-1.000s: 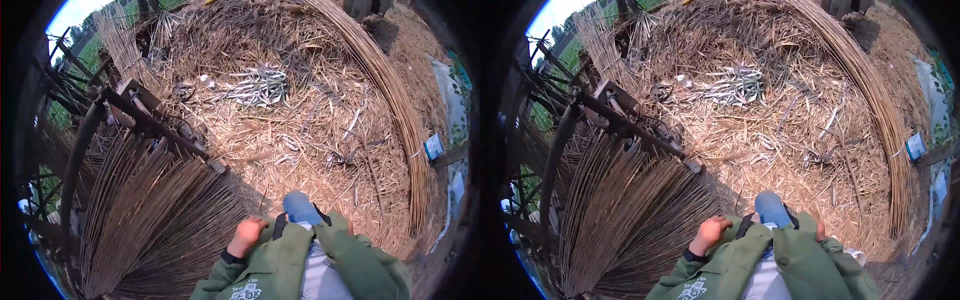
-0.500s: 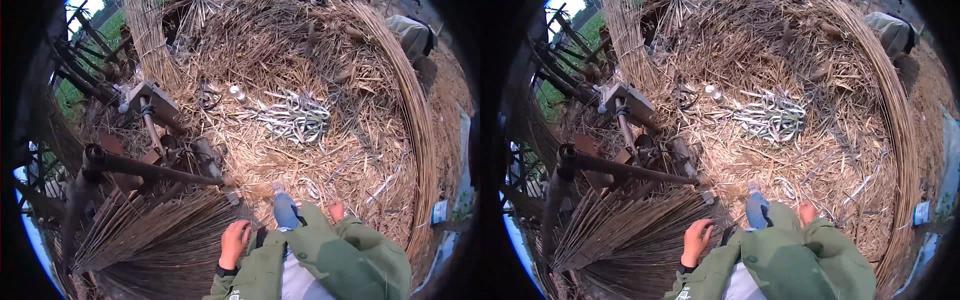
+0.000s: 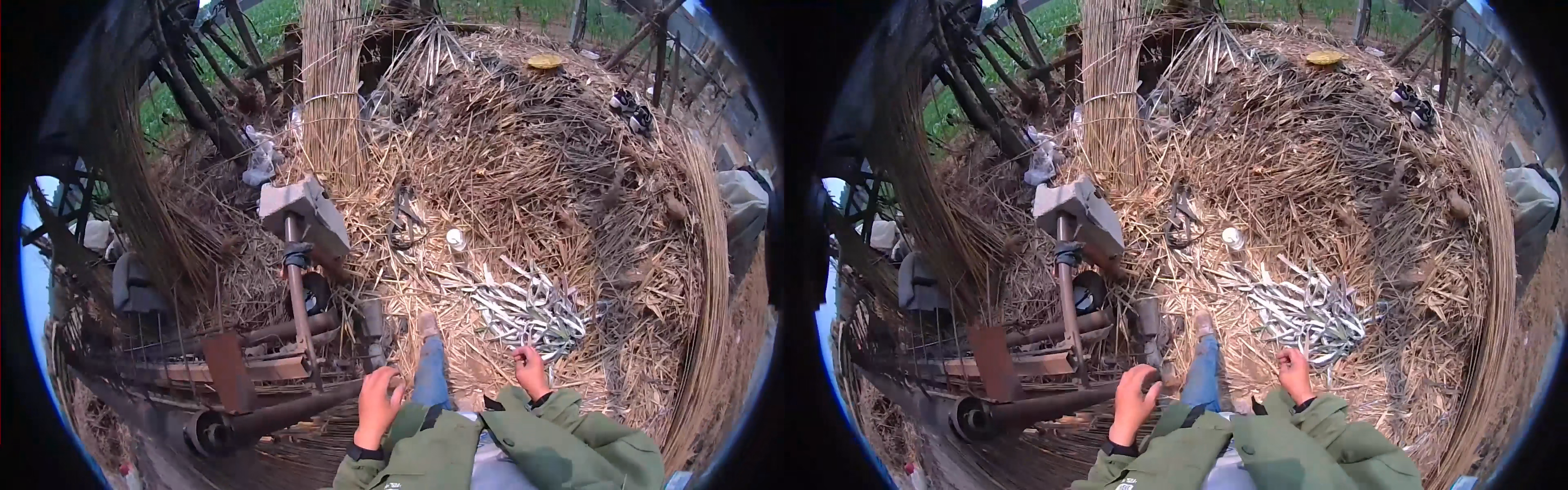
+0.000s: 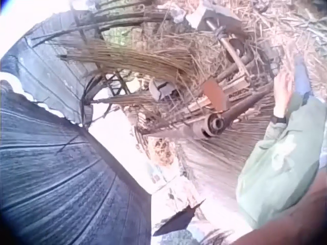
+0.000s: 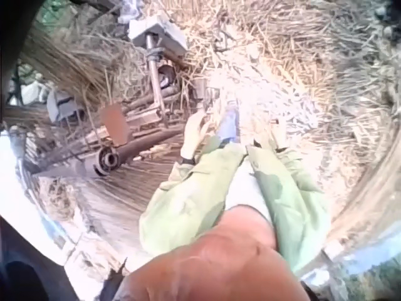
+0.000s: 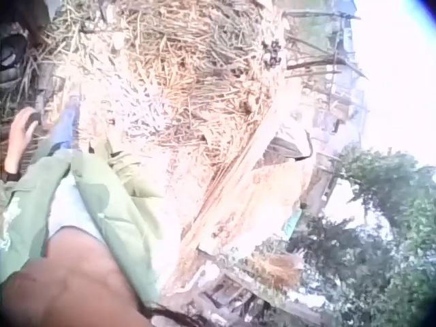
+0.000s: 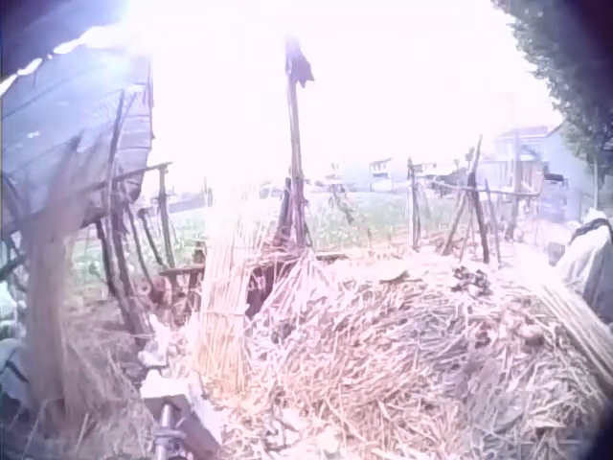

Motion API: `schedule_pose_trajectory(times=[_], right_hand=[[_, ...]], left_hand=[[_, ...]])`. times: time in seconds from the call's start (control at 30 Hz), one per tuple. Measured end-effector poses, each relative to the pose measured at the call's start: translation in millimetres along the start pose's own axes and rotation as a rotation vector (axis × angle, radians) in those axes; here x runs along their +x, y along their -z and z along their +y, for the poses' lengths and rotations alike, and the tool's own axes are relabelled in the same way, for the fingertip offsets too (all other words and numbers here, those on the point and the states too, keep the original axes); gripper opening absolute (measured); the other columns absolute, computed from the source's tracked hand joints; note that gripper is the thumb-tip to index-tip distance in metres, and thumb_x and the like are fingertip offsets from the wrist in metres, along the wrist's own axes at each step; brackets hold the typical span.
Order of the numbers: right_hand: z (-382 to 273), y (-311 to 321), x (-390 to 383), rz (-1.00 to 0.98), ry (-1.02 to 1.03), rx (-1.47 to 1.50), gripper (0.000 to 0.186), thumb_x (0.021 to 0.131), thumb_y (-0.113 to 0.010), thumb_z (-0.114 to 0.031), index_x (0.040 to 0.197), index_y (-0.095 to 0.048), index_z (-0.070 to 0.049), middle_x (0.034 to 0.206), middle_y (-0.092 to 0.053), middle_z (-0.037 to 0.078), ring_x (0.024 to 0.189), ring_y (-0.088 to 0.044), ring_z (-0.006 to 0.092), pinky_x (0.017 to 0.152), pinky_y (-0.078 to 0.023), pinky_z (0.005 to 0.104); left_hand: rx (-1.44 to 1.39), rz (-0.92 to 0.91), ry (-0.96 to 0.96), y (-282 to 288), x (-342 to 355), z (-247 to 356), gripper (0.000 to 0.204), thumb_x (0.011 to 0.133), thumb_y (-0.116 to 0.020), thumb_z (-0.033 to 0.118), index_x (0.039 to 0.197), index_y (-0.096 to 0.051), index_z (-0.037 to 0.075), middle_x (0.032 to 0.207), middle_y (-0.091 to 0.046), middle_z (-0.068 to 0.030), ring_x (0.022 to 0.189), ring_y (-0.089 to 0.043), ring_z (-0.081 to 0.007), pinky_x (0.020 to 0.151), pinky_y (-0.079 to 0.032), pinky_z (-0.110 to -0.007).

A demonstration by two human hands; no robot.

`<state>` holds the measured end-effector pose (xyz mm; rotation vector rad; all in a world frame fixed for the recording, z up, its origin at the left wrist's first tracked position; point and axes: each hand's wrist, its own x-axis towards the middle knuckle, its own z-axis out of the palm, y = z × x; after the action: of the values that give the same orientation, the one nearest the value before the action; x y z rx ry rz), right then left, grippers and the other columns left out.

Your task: Adjusting the threading and components of a reed-weaving machine.

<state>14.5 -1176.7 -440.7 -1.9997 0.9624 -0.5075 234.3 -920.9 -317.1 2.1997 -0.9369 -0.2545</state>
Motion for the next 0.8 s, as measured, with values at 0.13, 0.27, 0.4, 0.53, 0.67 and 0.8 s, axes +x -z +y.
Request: schedule_pose_trajectory(times=[0.13, 0.27, 0.4, 0.53, 0.67, 0.8], right_hand=[[-1.5, -40.5, 80.3, -0.109, -0.096, 0.067, 0.012, 0.074, -0.054, 0.007, 0.082, -0.059, 0.0, 0.075, -0.059, 0.006, 0.069, -0.057, 0.0142, 0.065, -0.046, 0.0269], [-10.8, -58.8, 182.7, -0.275, -0.485, 0.408, 0.02, 0.073, -0.049, 0.012, 0.086, -0.061, 0.003, 0.07, -0.058, 0.002, 0.062, -0.054, 0.0112, 0.059, -0.046, 0.0255], [-78.4, -67.3, 292.5, -0.357, -0.301, 0.246, 0.019, 0.076, -0.047, 0.014, 0.086, -0.06, 0.005, 0.072, -0.059, 0.004, 0.062, -0.051, 0.0094, 0.057, -0.043, 0.0227], [-104.4, -93.9, 387.1, -0.479, -0.385, 0.257, 0.018, 0.077, -0.044, 0.016, 0.082, -0.058, 0.004, 0.07, -0.056, 0.006, 0.058, -0.049, 0.0104, 0.054, -0.04, 0.0219], [-139.5, -149.5, 484.3, -0.619, -0.316, 0.218, 0.019, 0.078, -0.041, 0.016, 0.08, -0.056, 0.005, 0.069, -0.055, 0.006, 0.058, -0.049, 0.0109, 0.054, -0.04, 0.0221], [-184.7, -230.6, 597.3, -0.79, -0.237, 0.1, 0.015, 0.082, -0.042, 0.011, 0.078, -0.054, 0.003, 0.068, -0.055, 0.005, 0.058, -0.049, 0.0108, 0.054, -0.041, 0.023]], left_hand=[[0.012, 0.107, -0.073, -17.0, 132.2, -45.6, 0.038, 0.07, -0.068, 0.009, 0.106, -0.056, 0.006, 0.109, -0.055, -0.0139, 0.101, -0.051, -0.0344, 0.087, -0.043, -0.04], [0.023, 0.093, -0.075, 7.8, 256.5, -64.4, 0.047, 0.07, -0.07, 0.011, 0.113, -0.051, 0.005, 0.118, -0.049, -0.0159, 0.11, -0.045, -0.0358, 0.094, -0.039, -0.042], [0.122, 0.255, 0.091, 57.4, 345.5, -100.8, 0.053, 0.069, -0.071, 0.014, 0.116, -0.049, 0.005, 0.121, -0.047, -0.0178, 0.113, -0.043, -0.0368, 0.096, -0.037, -0.042], [0.265, 0.429, 0.428, 96.1, 389.3, -161.0, 0.062, 0.07, -0.073, 0.02, 0.122, -0.044, 0.006, 0.127, -0.041, -0.0209, 0.118, -0.037, -0.0386, 0.097, -0.034, -0.046], [0.263, 0.419, 0.777, 114.2, 420.3, -207.2, 0.078, 0.068, -0.075, 0.031, 0.131, -0.035, 0.007, 0.137, -0.03, -0.0233, 0.125, -0.027, -0.0423, 0.098, -0.029, -0.051], [0.25, 0.448, 0.985, 110.2, 445.2, -239.6, 0.084, 0.067, -0.075, 0.036, 0.133, -0.032, 0.008, 0.14, -0.023, -0.0222, 0.125, -0.026, -0.0422, 0.097, -0.029, -0.052]])
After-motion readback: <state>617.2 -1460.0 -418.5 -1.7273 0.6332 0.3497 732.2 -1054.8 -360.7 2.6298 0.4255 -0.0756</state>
